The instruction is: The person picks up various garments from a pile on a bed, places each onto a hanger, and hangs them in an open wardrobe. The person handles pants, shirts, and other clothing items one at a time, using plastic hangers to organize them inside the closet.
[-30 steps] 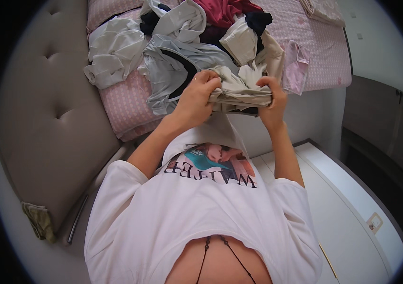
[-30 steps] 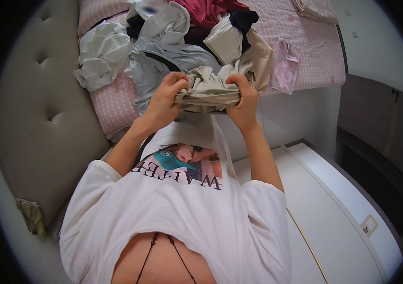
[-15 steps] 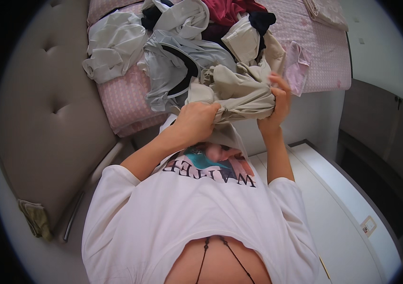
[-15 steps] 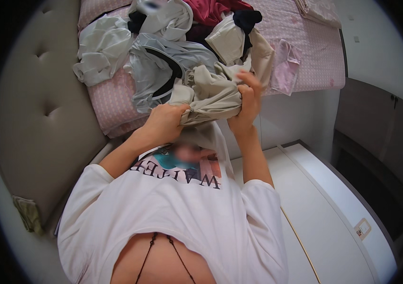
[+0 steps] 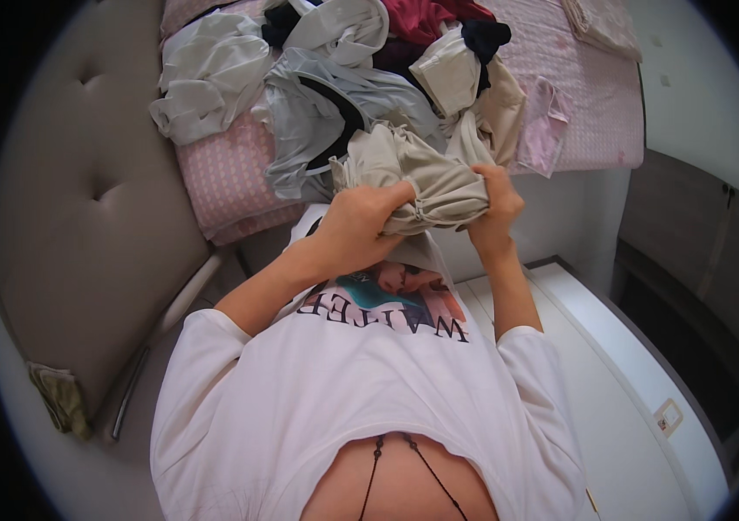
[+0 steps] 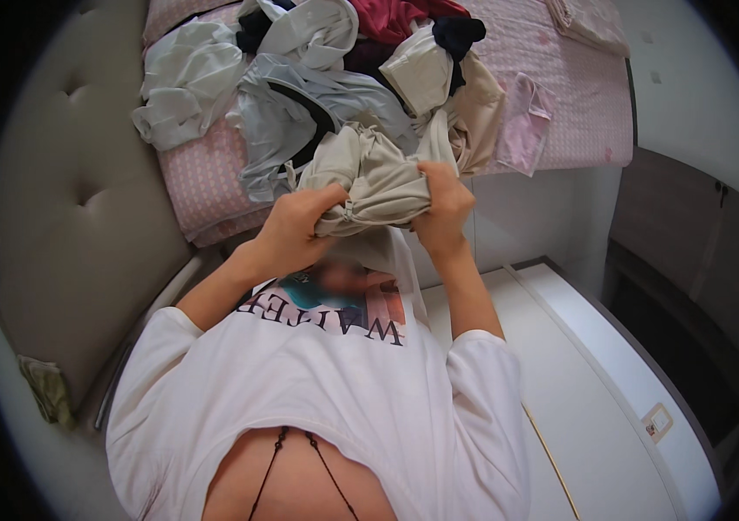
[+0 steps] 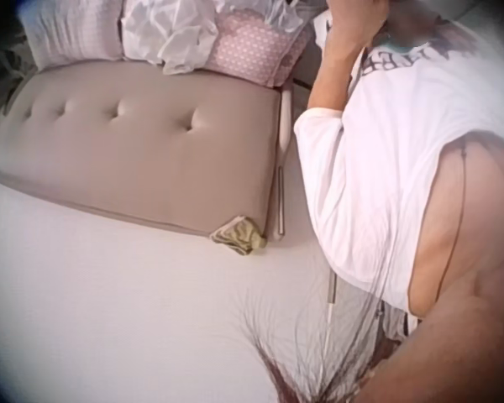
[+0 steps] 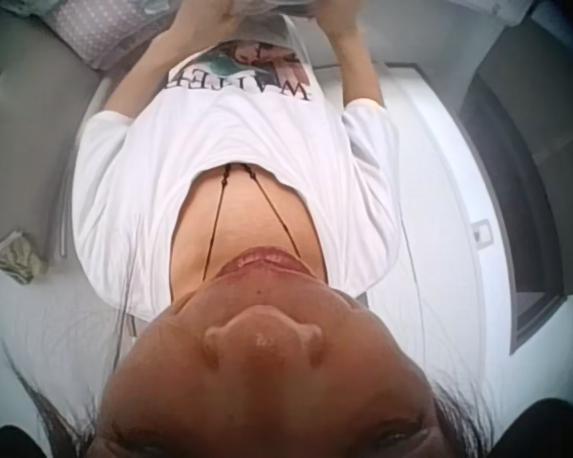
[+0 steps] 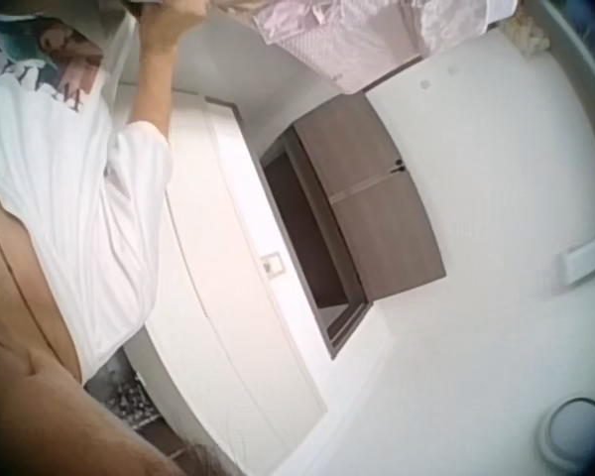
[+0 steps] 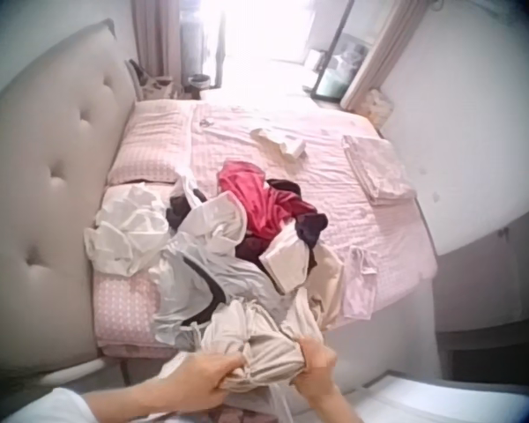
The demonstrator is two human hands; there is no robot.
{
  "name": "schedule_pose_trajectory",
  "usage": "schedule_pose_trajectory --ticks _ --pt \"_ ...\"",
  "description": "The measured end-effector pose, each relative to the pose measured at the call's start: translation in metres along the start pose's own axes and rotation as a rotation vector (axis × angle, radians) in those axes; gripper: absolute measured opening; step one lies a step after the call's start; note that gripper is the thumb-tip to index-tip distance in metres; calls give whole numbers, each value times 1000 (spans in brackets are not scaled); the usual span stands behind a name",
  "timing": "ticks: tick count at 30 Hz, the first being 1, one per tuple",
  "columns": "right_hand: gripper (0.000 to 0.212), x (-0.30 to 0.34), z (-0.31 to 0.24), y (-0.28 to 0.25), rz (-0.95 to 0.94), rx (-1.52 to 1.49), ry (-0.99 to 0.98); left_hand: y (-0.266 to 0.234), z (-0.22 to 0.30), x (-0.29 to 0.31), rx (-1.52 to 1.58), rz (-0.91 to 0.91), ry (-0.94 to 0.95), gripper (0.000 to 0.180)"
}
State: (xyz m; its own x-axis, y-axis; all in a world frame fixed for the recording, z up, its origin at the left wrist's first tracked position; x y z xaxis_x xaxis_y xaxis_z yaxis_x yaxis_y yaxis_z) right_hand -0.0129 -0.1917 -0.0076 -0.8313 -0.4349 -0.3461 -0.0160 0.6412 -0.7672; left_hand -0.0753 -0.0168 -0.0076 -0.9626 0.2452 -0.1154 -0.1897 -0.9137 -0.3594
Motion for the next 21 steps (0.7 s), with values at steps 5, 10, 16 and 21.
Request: schedule_pose_trajectory --ticks 5,10,16,21 --pt "38 4 -6 -11 111 12 -75 5 -10 2 -206 -77 -316 35" --pt "43 -9 -28 -11 264 -81 -210 9 -18 5 -356 -23 -226 36" --pt "38 -7 -25 -1 -43 -350 58 -7 -18 1 -59 211 -27 32" --pt "39 -9 -16 12 -170 71 17 -12 -22 3 157 -122 -286 24"
Point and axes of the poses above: each hand's wrist, its own x-axis away from the middle knuckle, its own y-axis out of the palm, z = x × y, the point moved 5 cm from there along -x, towards the middle knuckle, and after that the axes turned 1 degree about -z, right-handed, at the moved point
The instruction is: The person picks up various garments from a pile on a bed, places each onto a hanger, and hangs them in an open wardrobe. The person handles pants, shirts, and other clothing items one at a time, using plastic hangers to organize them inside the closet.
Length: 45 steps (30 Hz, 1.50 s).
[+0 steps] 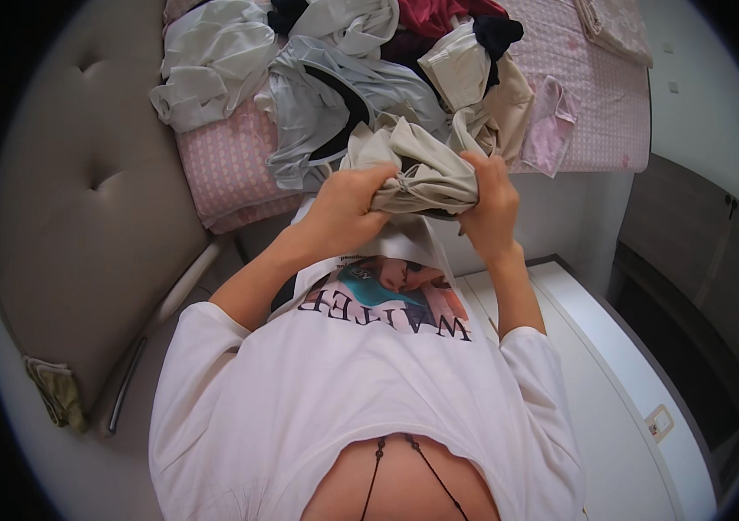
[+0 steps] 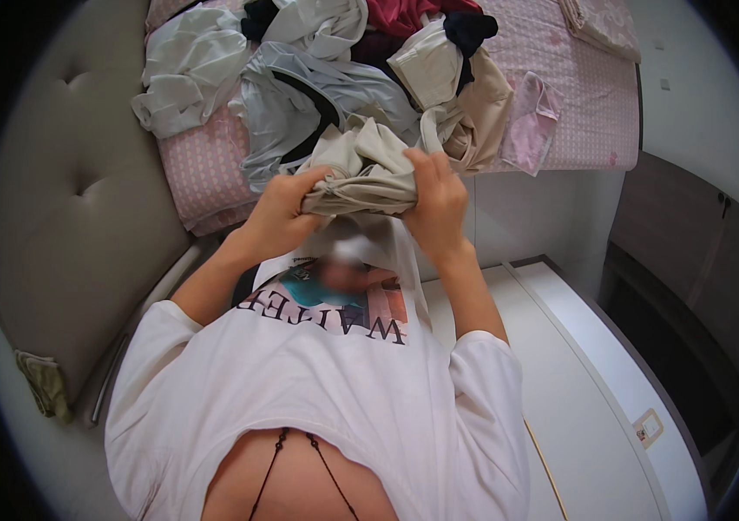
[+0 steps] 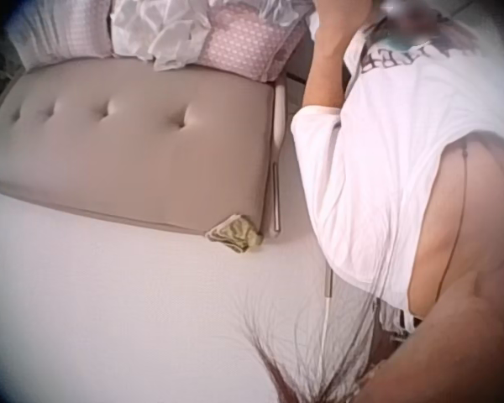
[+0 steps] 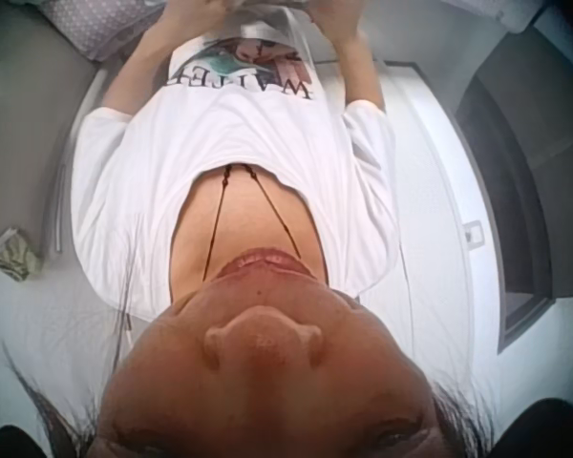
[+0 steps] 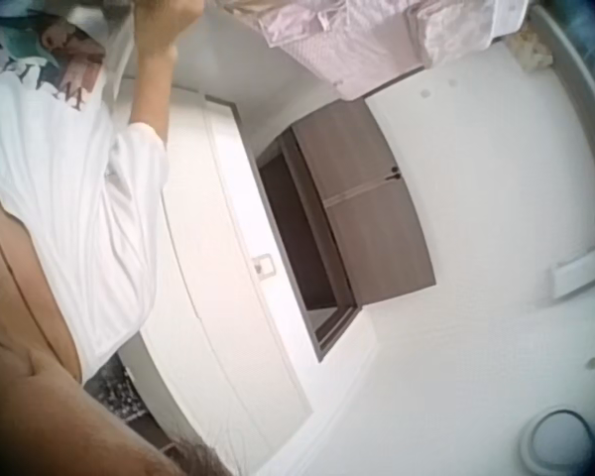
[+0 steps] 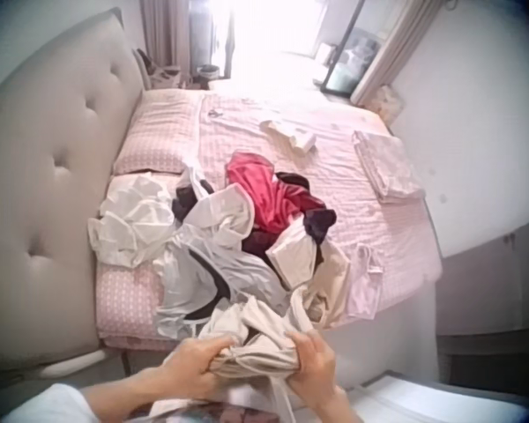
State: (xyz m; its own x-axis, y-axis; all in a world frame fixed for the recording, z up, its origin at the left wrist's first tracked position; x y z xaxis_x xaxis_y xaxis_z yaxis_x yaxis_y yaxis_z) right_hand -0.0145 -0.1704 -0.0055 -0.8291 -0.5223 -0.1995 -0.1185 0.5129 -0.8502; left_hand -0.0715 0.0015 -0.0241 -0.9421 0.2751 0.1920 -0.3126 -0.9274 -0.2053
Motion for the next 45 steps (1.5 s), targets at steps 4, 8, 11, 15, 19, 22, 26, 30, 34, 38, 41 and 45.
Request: schedule_pose_trajectory --ticks 4,8,11,15,19,22,26,30,34,38,41,45 --pt "30 -5 34 8 90 119 20 24 -1 1 57 -148 48 35" --pt "22 -23 43 11 146 362 73 47 -29 -5 193 -165 -166 36" --pt "22 -35 47 16 138 343 177 53 -46 -6 338 -267 -281 26" --pt "27 -67 48 41 109 79 176 39 -47 -16 860 -50 -302 12" --pt "29 -59 66 116 -3 -451 379 59 -82 -24 1246 112 -283 12" --pt "28 -26 72 175 -233 -489 451 63 -92 -17 1283 258 -268 14" --pt "31 30 50 211 -456 -923 646 55 -105 -1 1149 421 -326 15" --pt "27 52 25 270 -888 -1370 659 34 -112 20 910 442 -374 25" --pt "36 21 -5 341 -925 -985 197 16 -119 41 1094 501 -292 30" --pt "54 6 -49 397 -816 -739 111 8 -133 58 1231 544 -263 35" --pt "75 -9 -58 432 -626 -538 110 -3 -130 64 1196 550 -271 28" --pt "72 -24 -61 459 -531 -741 411 -5 -140 76 1262 551 -275 23"
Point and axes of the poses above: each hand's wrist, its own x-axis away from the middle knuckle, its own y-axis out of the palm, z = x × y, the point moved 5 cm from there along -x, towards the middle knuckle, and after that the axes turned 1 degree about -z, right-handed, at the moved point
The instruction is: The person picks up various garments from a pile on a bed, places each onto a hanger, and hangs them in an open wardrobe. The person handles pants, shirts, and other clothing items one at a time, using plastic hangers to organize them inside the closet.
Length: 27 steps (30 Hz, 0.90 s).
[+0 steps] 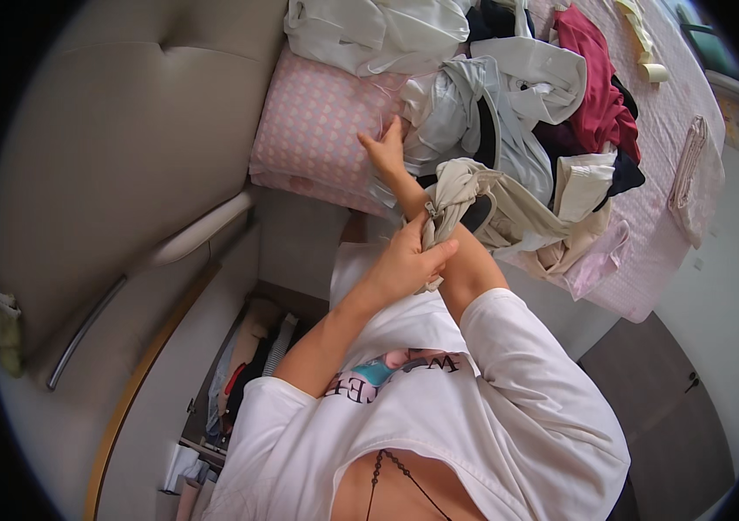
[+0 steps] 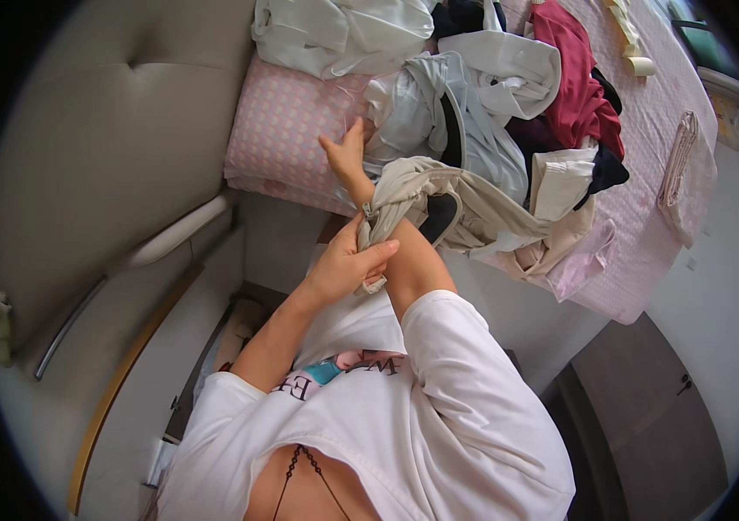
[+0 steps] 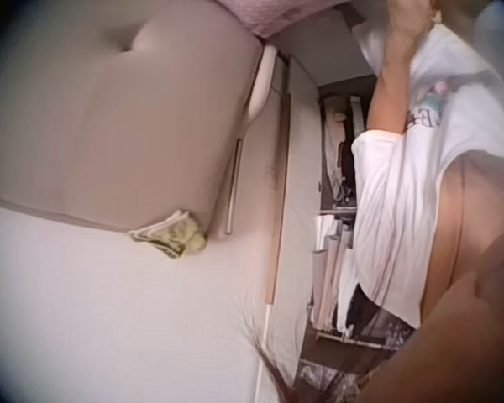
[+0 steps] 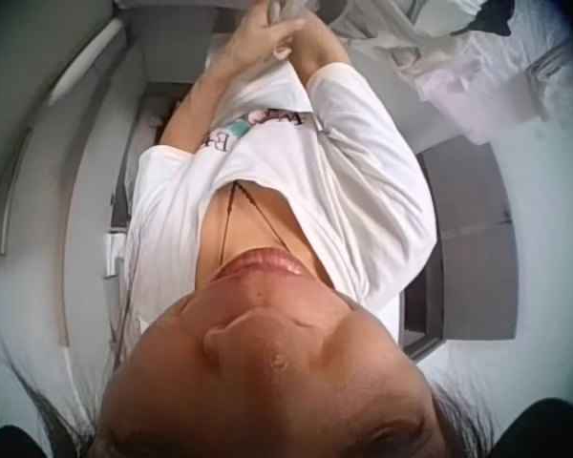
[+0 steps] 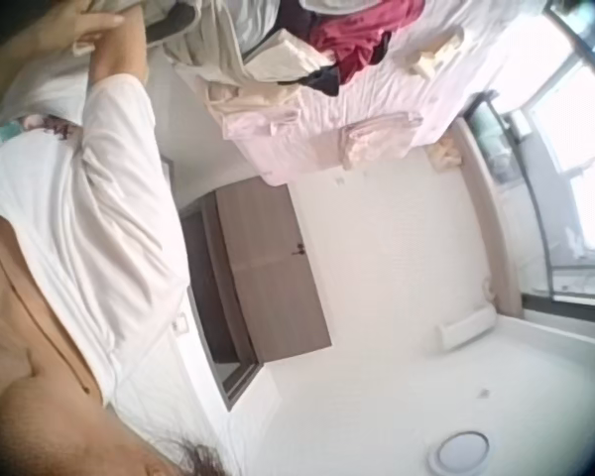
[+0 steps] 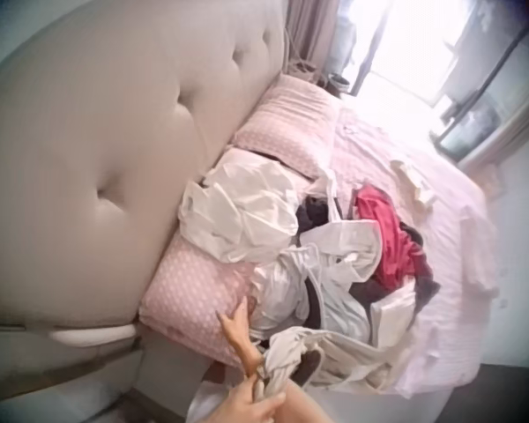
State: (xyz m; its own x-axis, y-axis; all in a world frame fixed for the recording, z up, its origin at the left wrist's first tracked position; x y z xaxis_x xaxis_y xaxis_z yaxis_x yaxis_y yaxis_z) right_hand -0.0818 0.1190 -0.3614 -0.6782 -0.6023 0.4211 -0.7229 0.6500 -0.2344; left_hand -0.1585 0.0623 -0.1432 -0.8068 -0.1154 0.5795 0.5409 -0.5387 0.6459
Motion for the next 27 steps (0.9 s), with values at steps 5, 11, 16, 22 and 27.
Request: schedule_pose_trajectory --ticks 5,11,16,22,27 --pt "23 -8 -4 -7 75 -99 18 -1 6 1 15 -34 -19 24" --pt "7 52 -47 -57 185 -34 -301 13 19 10 -52 -92 -13 26" --pt "22 80 -20 -113 135 441 -245 34 35 16 -217 -98 29 37" --pt "25 141 -76 -158 115 8 -112 62 54 3 -503 -50 224 36" --pt "28 173 -123 -178 182 -236 -94 81 76 -7 -562 -14 387 28"
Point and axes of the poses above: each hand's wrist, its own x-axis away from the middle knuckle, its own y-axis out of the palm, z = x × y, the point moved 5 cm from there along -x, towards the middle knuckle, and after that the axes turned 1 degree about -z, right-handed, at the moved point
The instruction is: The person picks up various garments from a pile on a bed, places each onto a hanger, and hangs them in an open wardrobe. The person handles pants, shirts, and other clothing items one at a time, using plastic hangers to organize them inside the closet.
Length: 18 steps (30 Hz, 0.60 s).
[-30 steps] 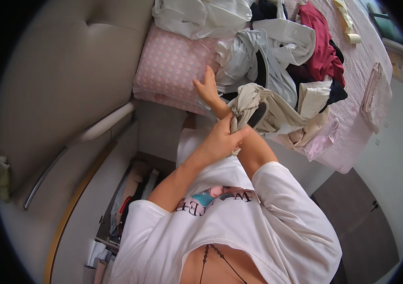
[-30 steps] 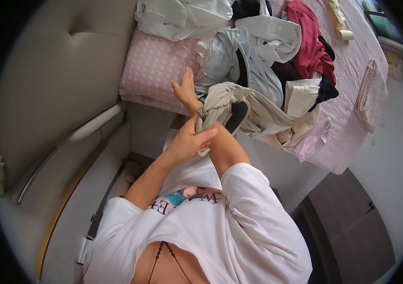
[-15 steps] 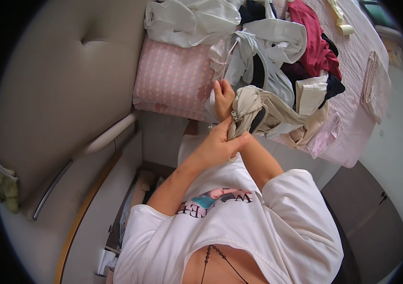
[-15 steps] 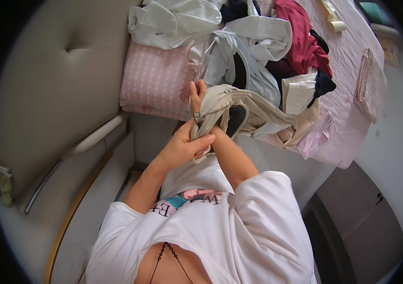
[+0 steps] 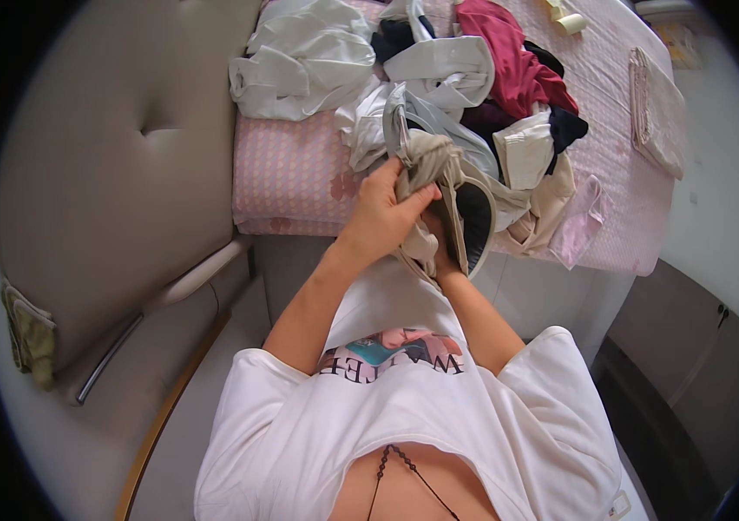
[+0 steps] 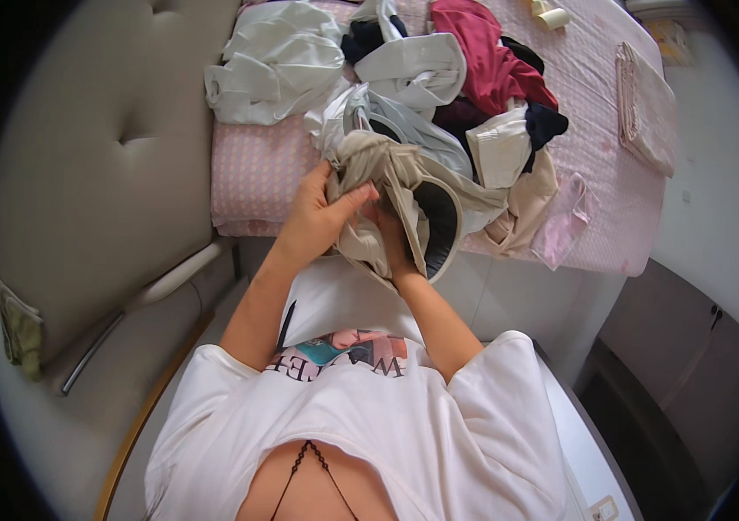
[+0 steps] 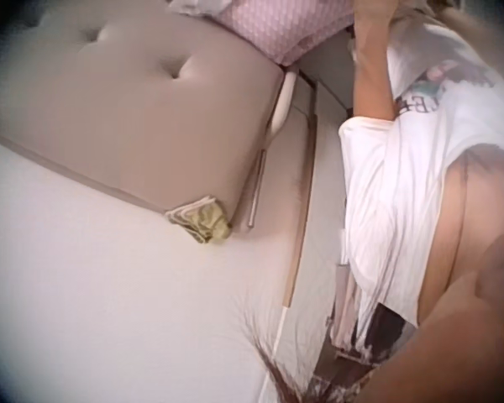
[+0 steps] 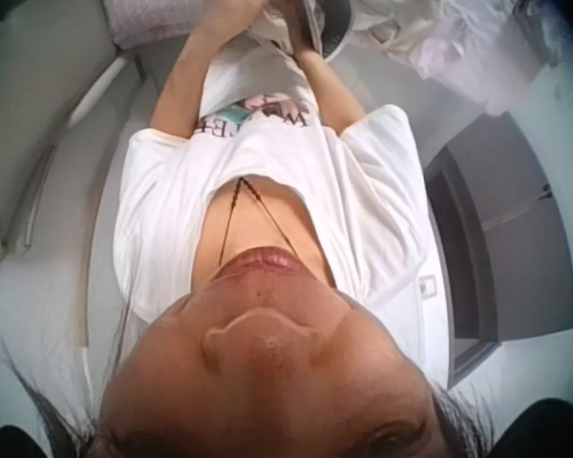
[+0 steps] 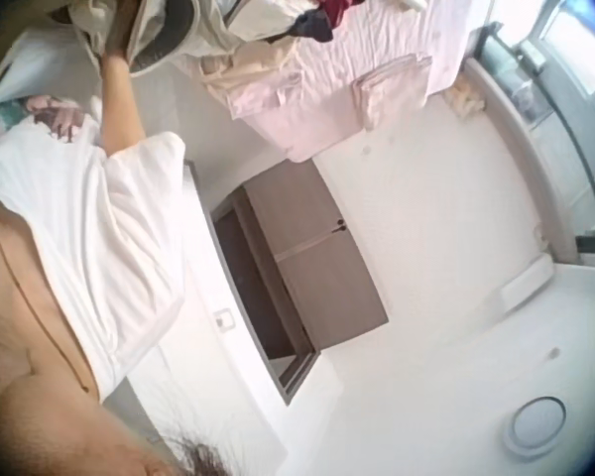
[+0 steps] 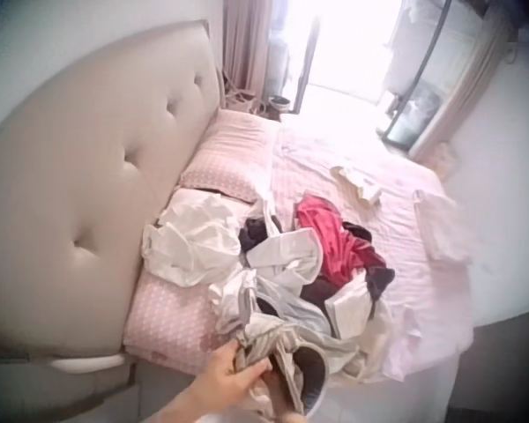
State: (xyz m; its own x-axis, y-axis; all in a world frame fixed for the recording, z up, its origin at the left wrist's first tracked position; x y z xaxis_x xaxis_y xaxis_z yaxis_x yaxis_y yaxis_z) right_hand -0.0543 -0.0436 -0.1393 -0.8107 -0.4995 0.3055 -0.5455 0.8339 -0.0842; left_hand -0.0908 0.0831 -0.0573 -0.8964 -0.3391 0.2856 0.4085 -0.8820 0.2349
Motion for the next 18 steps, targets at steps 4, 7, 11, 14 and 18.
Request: schedule_pose_trajectory --ticks 4,7,11,14,18 --pt "29 11 -7 -13 58 -59 -40 7 13 -13 -35 47 93 21" --pt "30 21 -4 -29 43 -93 69 14 21 -22 33 67 98 22" --pt "34 32 -1 -40 49 124 -83 15 7 -44 61 75 131 26" --pt "30 36 -20 -50 76 323 -128 14 -10 -61 39 28 135 23" --pt "32 22 -20 -71 272 139 -104 34 -12 -55 -6 -164 1 37"
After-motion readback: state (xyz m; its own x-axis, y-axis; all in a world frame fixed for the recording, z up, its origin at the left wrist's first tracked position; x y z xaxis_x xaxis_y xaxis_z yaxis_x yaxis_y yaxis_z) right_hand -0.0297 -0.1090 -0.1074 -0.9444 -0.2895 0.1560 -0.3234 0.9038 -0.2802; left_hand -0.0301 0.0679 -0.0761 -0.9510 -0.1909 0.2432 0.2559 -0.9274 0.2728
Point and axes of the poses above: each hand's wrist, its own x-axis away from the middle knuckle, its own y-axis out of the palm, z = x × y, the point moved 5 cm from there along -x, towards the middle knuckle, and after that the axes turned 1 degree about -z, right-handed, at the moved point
